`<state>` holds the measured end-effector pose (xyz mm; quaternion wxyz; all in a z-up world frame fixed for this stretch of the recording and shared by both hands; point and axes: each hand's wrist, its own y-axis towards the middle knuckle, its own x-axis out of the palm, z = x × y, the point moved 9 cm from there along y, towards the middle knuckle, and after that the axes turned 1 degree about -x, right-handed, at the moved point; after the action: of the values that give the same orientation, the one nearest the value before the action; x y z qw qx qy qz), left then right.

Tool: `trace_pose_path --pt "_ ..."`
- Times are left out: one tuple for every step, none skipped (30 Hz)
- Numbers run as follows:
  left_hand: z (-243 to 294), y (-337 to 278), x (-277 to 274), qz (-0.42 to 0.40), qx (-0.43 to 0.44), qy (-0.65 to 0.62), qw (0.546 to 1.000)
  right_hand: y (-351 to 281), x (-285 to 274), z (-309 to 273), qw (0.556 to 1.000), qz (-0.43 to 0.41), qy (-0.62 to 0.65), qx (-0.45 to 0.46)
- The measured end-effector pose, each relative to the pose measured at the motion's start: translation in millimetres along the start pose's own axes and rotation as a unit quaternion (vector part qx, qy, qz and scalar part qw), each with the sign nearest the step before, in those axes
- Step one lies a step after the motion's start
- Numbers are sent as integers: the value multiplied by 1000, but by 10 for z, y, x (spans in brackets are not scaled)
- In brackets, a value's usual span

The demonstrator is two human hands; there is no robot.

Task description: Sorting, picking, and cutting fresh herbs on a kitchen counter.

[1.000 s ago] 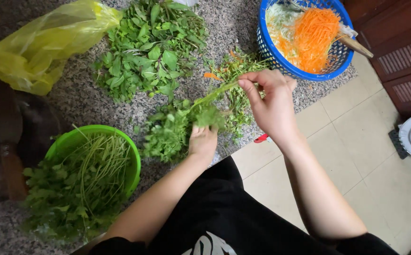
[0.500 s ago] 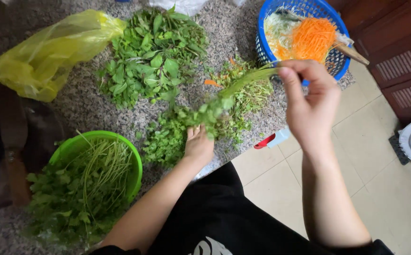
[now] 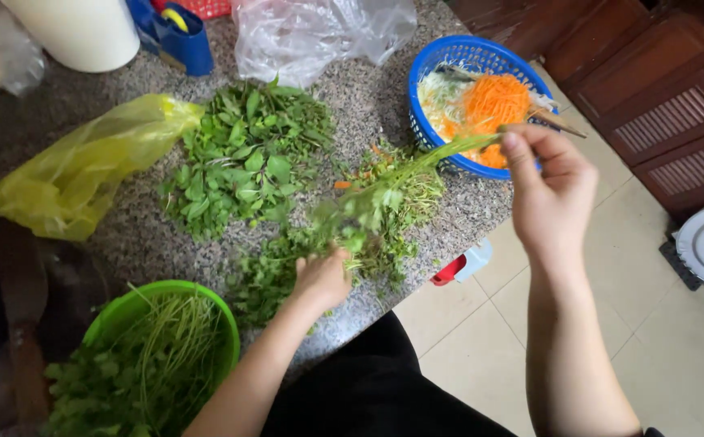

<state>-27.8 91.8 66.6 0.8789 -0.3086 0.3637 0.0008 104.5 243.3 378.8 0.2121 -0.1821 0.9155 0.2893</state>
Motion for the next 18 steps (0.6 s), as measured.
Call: trace_pose_path --pt "86 -212 -184 0 2 3 1000 -24 45 -9 1000 4 0 0" --pt "209 -427 -278 -49 24 3 998 -46 96 -8 1000 5 -3 5" --pt "327 -661 -361 -100 46 4 994 -80 146 -3 1000 6 -7 11" --pt "410 -902 -624 -101 48 8 994 -85 162 19 1000 10 -8 13" --pt "476 -1145 -900 -93 38 -3 995 -104 194 68 999 4 10 30" --pt "544 -1386 -1177 -84 28 -14 996 -124 226 116 999 -2 28 47" --pt "554 -1388 -1265 -87 29 -10 996 -134 233 128 998 1 28 50" --pt "581 -1378 -1540 14 40 -37 998 -144 261 136 998 -7 28 51" --pt "600 -1403 -1821 115 52 -64 990 -145 293 141 998 -15 29 52" --pt "686 -1428 -1846 113 54 -61 990 -157 308 129 998 -11 29 53" --pt "853 -1508 -1979 169 115 -100 974 -176 353 117 998 -25 28 56" --pt "1002 -1612 -2110 224 174 -139 949 -196 400 106 997 -39 27 59" --pt "1019 -1529 -2017 223 175 -137 949 -224 409 92 997 -37 27 61" --pt "1048 -1438 -1902 195 192 -184 944 -255 467 77 996 -62 23 62" --pt "1086 -1348 -1782 167 209 -231 935 -286 518 64 994 -87 18 64" --pt "1042 -1287 -1688 164 210 -230 936 -311 543 63 994 -86 17 66" --pt "1004 -1221 -1570 144 216 -267 928 -342 593 35 993 -102 28 52" --pt "965 -1155 -1450 124 222 -304 918 -376 644 9 992 -118 38 38"
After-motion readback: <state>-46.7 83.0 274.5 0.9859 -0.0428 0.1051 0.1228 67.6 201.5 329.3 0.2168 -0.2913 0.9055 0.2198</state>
